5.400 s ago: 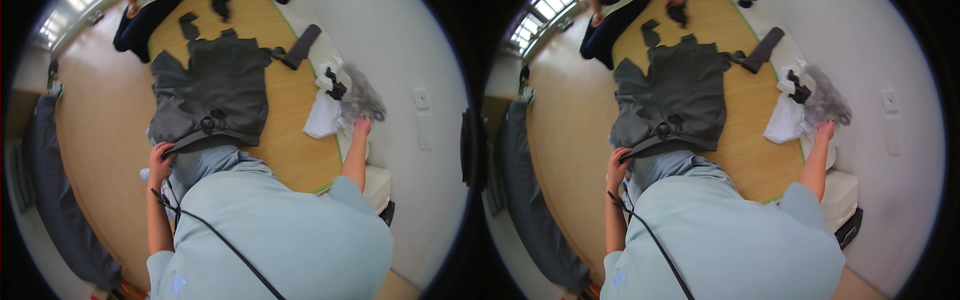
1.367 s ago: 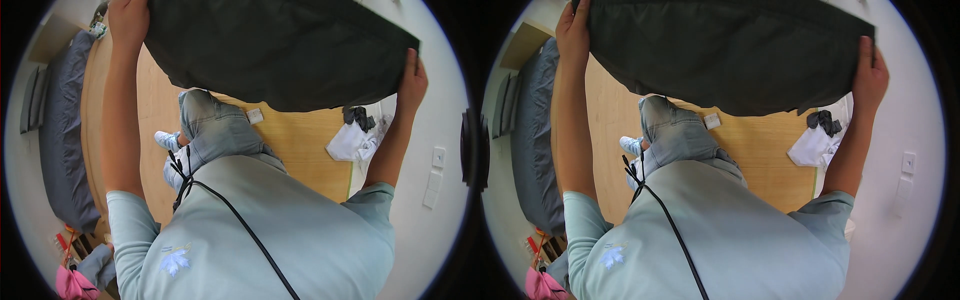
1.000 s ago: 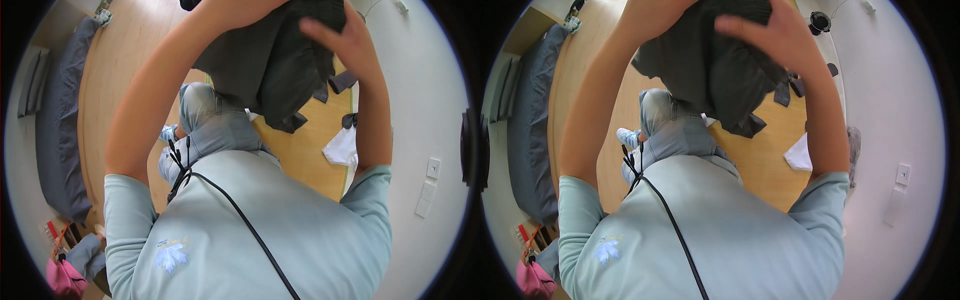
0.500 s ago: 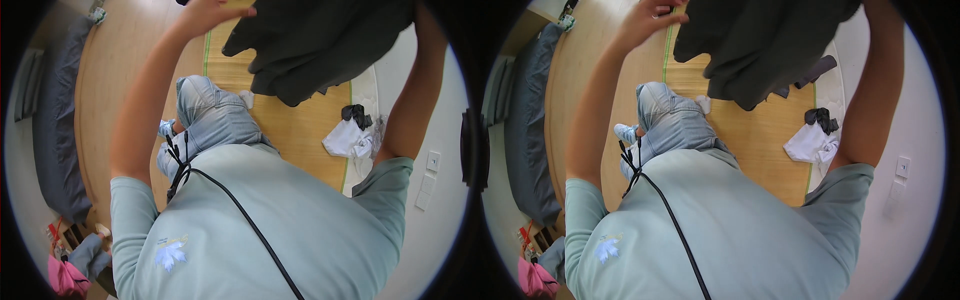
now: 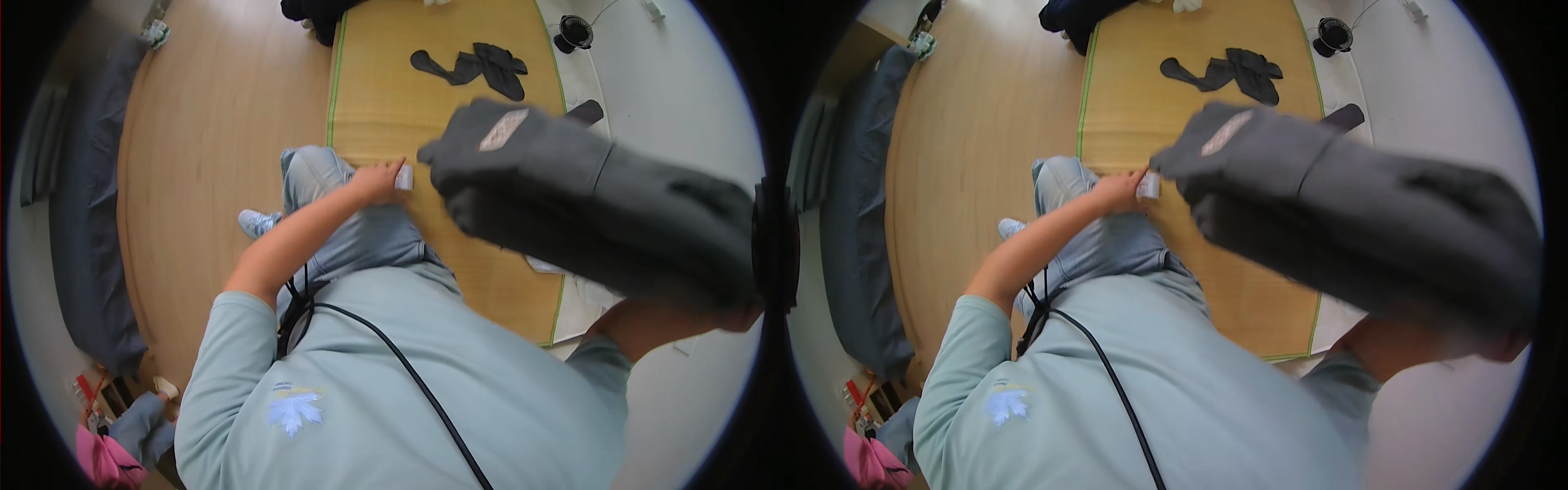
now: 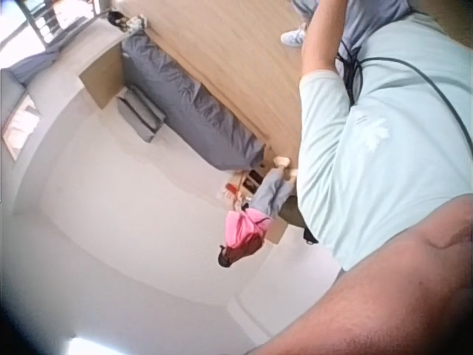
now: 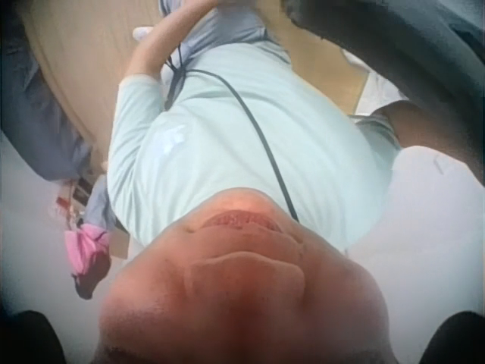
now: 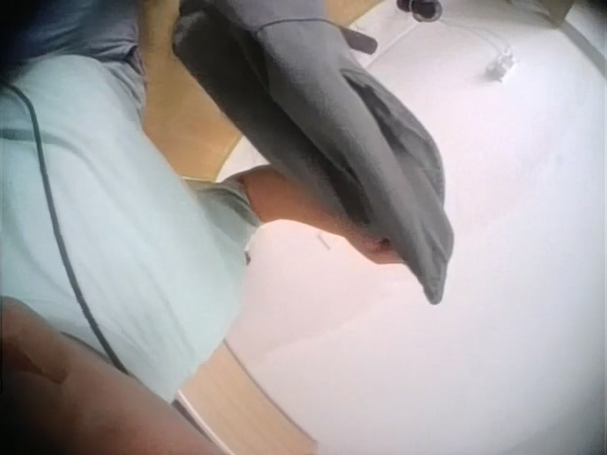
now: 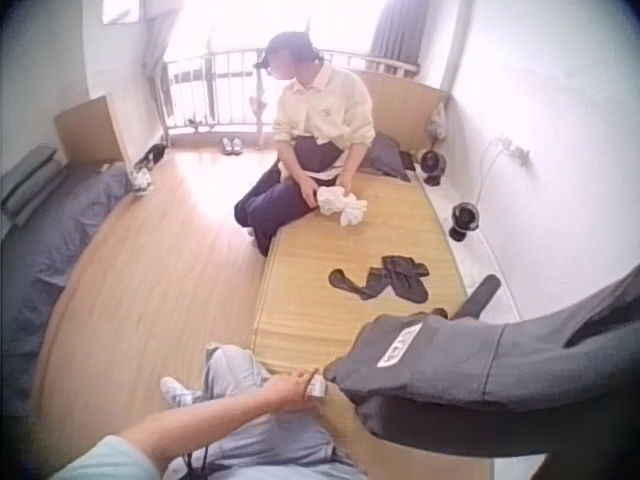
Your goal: Folding a grey bag and a white t-shirt on a floor mat.
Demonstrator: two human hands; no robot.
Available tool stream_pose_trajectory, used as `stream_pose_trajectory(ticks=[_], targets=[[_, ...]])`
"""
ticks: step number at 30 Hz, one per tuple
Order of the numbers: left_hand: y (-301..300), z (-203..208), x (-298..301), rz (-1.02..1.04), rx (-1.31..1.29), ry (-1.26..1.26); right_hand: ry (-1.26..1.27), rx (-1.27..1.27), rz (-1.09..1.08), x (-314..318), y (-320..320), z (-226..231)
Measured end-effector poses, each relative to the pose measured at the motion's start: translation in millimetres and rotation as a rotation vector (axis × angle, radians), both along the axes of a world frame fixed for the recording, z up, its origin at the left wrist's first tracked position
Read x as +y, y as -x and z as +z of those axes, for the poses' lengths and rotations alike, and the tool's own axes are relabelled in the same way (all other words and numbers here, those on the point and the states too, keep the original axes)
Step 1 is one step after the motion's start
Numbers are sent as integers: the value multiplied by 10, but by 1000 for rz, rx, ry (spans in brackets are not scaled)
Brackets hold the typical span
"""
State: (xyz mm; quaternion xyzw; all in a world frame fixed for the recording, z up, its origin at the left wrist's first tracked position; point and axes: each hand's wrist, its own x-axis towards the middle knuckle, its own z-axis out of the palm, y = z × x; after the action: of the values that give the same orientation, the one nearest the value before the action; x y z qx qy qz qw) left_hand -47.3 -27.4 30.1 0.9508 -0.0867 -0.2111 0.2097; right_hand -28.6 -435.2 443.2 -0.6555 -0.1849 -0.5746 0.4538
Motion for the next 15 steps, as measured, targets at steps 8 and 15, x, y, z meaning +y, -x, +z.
stream_pose_trajectory(ticks=[8, 15], targets=[[-583, -66, -200, 16, 236, -65, -564, 152, -286, -263, 530, -755], [-1772, 1171, -104, 177, -195, 560, -494, 374, 805, -466, 428, -972]])
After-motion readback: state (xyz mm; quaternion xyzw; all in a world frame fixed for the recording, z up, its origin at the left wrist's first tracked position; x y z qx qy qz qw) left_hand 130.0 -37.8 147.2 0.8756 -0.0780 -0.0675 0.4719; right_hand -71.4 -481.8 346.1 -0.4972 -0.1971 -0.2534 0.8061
